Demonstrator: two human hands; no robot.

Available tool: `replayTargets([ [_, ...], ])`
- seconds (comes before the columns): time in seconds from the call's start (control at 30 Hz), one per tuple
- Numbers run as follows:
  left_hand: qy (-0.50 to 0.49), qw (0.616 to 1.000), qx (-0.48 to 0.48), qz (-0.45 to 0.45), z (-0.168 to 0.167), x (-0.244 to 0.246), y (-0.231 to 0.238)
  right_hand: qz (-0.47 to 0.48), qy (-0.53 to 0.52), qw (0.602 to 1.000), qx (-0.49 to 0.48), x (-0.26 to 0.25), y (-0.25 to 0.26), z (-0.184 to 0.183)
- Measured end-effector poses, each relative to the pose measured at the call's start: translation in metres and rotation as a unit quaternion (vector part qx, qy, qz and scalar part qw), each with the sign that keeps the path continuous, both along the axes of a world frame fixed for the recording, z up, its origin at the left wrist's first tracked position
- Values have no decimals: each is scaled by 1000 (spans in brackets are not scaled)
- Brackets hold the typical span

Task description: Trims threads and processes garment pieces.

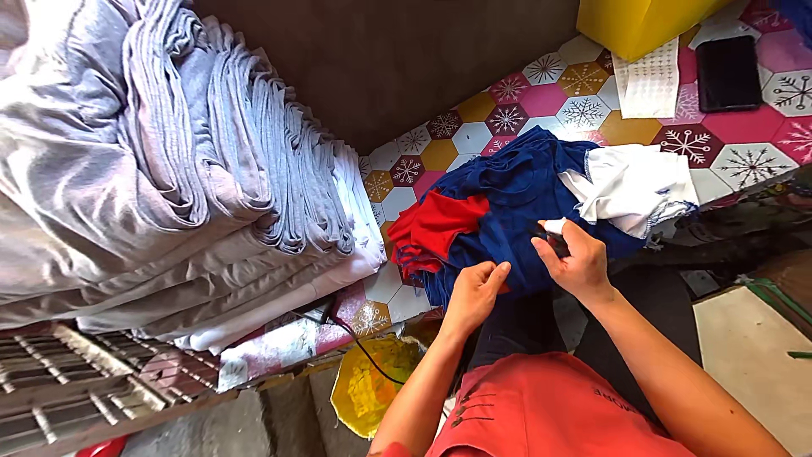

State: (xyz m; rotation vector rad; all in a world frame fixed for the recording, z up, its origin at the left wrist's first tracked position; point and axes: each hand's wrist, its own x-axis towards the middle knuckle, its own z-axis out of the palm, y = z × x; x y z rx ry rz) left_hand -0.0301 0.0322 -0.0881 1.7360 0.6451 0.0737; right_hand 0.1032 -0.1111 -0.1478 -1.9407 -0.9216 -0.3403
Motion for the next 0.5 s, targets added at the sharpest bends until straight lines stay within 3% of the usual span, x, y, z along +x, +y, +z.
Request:
replayTargets([
  [0.07, 32, 957, 289, -19, 3, 6, 13, -2, 57, 992, -108, 14, 2, -13],
  [0.13, 11, 903, 429, -25, -6, 28, 38, 1, 65, 981, -184, 19, 6, -31],
  [0.27, 36, 882, 456, -117, -26, 64, 91, -13, 43, 982, -183, 18, 8, -40],
  [0.4, 60, 872, 456, -168, -1, 45, 117, -17, 40, 985, -164, 19, 5, -43],
  [0.5, 289, 830, 453, -152, 48, 9, 122, -24, 37, 986, -164, 18, 7, -45],
])
